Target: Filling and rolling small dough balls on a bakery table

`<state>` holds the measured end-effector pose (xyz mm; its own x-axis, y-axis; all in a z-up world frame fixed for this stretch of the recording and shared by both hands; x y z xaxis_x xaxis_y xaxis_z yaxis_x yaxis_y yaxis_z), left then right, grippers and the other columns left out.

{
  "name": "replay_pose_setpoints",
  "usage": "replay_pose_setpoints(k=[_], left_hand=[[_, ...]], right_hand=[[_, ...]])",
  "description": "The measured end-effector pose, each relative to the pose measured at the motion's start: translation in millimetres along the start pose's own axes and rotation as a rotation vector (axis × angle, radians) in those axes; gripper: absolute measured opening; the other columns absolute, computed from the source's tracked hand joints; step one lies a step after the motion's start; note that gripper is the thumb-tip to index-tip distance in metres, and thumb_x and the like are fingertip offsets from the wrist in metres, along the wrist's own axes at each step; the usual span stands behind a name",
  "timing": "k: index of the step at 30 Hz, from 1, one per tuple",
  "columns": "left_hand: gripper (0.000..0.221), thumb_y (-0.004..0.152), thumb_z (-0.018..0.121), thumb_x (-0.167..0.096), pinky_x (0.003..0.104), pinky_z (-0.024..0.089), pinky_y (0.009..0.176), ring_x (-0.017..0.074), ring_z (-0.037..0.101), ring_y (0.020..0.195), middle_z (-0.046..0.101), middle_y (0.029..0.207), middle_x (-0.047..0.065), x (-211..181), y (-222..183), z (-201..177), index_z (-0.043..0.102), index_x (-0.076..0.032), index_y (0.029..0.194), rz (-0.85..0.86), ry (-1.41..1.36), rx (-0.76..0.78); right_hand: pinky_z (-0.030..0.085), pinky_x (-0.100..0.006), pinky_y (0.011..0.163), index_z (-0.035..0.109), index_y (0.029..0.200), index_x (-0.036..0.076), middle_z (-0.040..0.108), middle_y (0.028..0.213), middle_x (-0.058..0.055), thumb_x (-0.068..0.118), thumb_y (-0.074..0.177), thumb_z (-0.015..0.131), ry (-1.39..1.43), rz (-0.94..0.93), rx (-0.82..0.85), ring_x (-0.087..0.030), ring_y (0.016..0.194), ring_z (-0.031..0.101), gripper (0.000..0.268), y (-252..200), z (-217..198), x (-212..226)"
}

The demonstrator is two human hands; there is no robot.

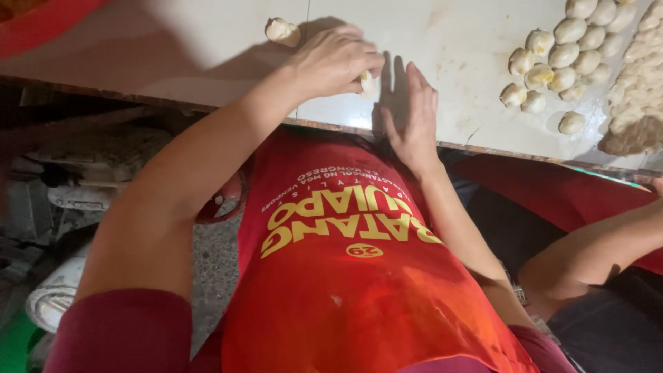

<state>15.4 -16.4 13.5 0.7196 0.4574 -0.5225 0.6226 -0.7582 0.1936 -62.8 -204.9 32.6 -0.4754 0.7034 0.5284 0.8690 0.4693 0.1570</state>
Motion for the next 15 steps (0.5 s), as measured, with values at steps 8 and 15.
replay_pose_setpoints(k=[8,15], left_hand=[[0.022,0.086,0.075,-0.024,0.046,0.049,0.099,0.0204,0.067,0.114,0.072,0.114,0.004,-30.0,-13.0,-43.3,0.066,-0.015,0.104,-0.618,-0.871,-0.036],[0.032,0.079,0.083,-0.029,0.029,0.056,0.09,0.0154,0.071,0.104,0.075,0.107,0.003,-0.6,-24.6,12.5,0.072,-0.011,0.103,-0.809,-0.821,-0.213]], right_hand=[[0.047,-0.041,0.106,0.023,0.144,0.001,0.037,0.132,-0.021,0.008,0.087,0.086,0.452,0.011,-0.037,-0.031,0.121,0.047,0.085,31.3,10.7,5.2],[0.057,-0.031,0.074,0.05,0.133,0.001,0.043,0.109,-0.013,0.009,0.091,0.08,0.381,0.077,0.033,-0.022,0.091,0.053,0.052,43.8,4.6,7.3]])
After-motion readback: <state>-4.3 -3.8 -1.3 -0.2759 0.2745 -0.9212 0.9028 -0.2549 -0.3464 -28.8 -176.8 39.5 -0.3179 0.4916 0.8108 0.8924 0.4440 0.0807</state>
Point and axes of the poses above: each hand's wrist, its own y-axis towards the middle knuckle, its own z-axis out of the palm, x = y × z, the point moved 3 cm from there along y, towards the middle knuckle
